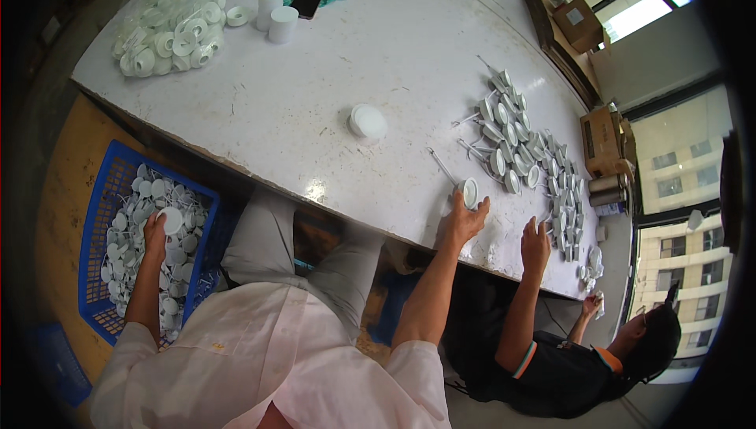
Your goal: The person assembles light fixtures by taking circular covers and pressing them onto the front of small round light housings by hand.
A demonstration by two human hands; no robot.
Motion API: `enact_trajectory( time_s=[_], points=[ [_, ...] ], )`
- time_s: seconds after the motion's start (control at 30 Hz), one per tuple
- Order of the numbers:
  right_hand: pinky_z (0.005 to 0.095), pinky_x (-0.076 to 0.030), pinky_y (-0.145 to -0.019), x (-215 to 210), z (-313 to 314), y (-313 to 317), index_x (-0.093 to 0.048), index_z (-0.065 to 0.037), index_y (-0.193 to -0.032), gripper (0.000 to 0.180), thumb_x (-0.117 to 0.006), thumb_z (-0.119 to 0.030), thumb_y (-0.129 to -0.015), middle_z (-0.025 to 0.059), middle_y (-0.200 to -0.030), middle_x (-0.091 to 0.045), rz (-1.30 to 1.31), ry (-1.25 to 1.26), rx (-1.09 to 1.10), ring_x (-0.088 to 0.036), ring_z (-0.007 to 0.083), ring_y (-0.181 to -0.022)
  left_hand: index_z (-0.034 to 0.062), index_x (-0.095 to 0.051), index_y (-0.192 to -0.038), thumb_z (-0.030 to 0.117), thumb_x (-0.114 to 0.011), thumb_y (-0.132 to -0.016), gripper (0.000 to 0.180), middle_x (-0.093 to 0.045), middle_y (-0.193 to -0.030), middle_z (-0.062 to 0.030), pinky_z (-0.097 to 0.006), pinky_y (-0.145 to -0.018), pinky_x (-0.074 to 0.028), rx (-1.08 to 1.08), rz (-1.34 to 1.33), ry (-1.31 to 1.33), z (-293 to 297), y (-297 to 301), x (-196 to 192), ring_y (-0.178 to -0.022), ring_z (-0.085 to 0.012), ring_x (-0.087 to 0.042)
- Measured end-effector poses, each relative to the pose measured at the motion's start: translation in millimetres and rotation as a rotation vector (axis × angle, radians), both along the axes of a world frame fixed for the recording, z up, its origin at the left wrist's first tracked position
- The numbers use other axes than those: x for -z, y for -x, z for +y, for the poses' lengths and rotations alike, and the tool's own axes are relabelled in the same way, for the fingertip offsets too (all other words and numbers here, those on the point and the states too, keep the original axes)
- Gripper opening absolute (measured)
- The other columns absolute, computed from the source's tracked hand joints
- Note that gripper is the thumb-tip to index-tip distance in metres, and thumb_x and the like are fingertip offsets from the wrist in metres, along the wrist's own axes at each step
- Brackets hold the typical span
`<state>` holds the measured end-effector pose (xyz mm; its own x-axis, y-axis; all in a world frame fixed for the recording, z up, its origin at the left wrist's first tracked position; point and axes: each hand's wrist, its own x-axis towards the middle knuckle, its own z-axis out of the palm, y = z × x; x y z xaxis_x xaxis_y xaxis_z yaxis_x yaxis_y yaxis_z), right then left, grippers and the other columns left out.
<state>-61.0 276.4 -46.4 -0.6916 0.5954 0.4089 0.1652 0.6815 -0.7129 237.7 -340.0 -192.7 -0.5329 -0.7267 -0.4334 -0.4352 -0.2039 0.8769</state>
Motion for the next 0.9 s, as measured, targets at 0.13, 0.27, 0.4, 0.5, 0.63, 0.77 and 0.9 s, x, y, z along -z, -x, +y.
enact_trajectory(
  time_s=[0.13, 0.27, 0.4, 0.5, 0.63, 0.77, 0.9],
  points=[
    [0.0409, -0.040, -0.100, -14, -9, 1, -0.043, 0.004, -0.132, 0.079, -0.079, -0.024, -0.067, 0.0261, -0.132, -0.045, -0.142, 0.186, -0.040, -0.048, 0.0360, -0.120, 0.0057, -0.056, -0.100, 0.022, -0.051, -0.084, 0.023, -0.059, -0.078, -0.0061, -0.028, -0.039, -0.039, -0.139, -0.034, -0.120, -77, -79, 87, -0.057, -0.0162, -0.056],
    [0.0375, -0.039, -0.101, -11, -23, -18, -0.035, 0.003, -0.137, 0.079, -0.077, -0.010, -0.071, 0.0226, -0.134, -0.044, 0.106, 0.346, -0.179, -0.048, 0.0291, -0.121, 0.0021, -0.059, -0.102, 0.021, -0.051, -0.082, 0.028, -0.059, -0.082, -0.0117, -0.038, -0.054, -0.045, -0.366, -0.101, -0.063, -139, -154, 121, -0.068, -0.0230, -0.058],
    [0.0376, -0.036, -0.105, 0, -33, -43, -0.030, 0.004, -0.139, 0.082, -0.076, -0.001, -0.071, 0.0221, -0.135, -0.042, 0.254, 0.124, -0.258, -0.044, 0.0301, -0.124, -0.0004, -0.060, -0.105, 0.021, -0.052, -0.081, 0.033, -0.060, -0.086, -0.0136, -0.041, -0.060, -0.044, -0.302, -0.530, 0.140, -173, -169, 122, -0.074, -0.0246, -0.058],
    [0.0398, -0.035, -0.106, -5, -58, -61, -0.027, 0.004, -0.140, 0.084, -0.076, 0.000, -0.070, 0.0232, -0.135, -0.040, 0.307, 0.093, -0.307, -0.042, 0.0314, -0.126, -0.0018, -0.063, -0.107, 0.025, -0.059, -0.086, 0.035, -0.066, -0.089, -0.0077, -0.036, -0.059, -0.044, 0.085, -0.416, 0.868, -174, -148, 119, -0.073, -0.0216, -0.061],
    [0.0417, -0.035, -0.105, -16, -86, -87, -0.024, 0.002, -0.140, 0.087, -0.074, 0.003, -0.069, 0.0235, -0.135, -0.039, 0.310, -0.087, -0.408, -0.043, 0.0325, -0.125, -0.0003, -0.064, -0.112, 0.028, -0.062, -0.090, 0.036, -0.069, -0.098, -0.0079, -0.025, -0.066, -0.049, 0.188, 0.085, 0.273, 6, 5, 17, -0.084, -0.0139, -0.066],
    [0.0418, -0.035, -0.105, -23, -121, -104, -0.024, 0.001, -0.140, 0.088, -0.074, 0.004, -0.068, 0.0229, -0.137, -0.039, 0.327, 0.096, -0.606, -0.043, 0.0319, -0.124, -0.0043, -0.066, -0.105, 0.010, -0.051, -0.093, 0.023, -0.067, -0.105, -0.0147, -0.027, -0.078, -0.052, 0.664, 0.473, 0.180, 158, 103, -158, -0.089, -0.0168, -0.066],
    [0.0424, -0.038, -0.101, -21, -148, -115, -0.025, 0.001, -0.139, 0.089, -0.075, 0.006, -0.065, 0.0224, -0.137, -0.040, 0.327, 0.214, -0.805, -0.046, 0.0322, -0.122, 0.0026, -0.046, -0.132, 0.012, -0.074, -0.073, 0.066, -0.057, -0.125, -0.0161, -0.033, -0.091, -0.048, 1.101, 0.607, 0.300, 230, 155, -221, -0.105, -0.0237, -0.061]
  ],
)
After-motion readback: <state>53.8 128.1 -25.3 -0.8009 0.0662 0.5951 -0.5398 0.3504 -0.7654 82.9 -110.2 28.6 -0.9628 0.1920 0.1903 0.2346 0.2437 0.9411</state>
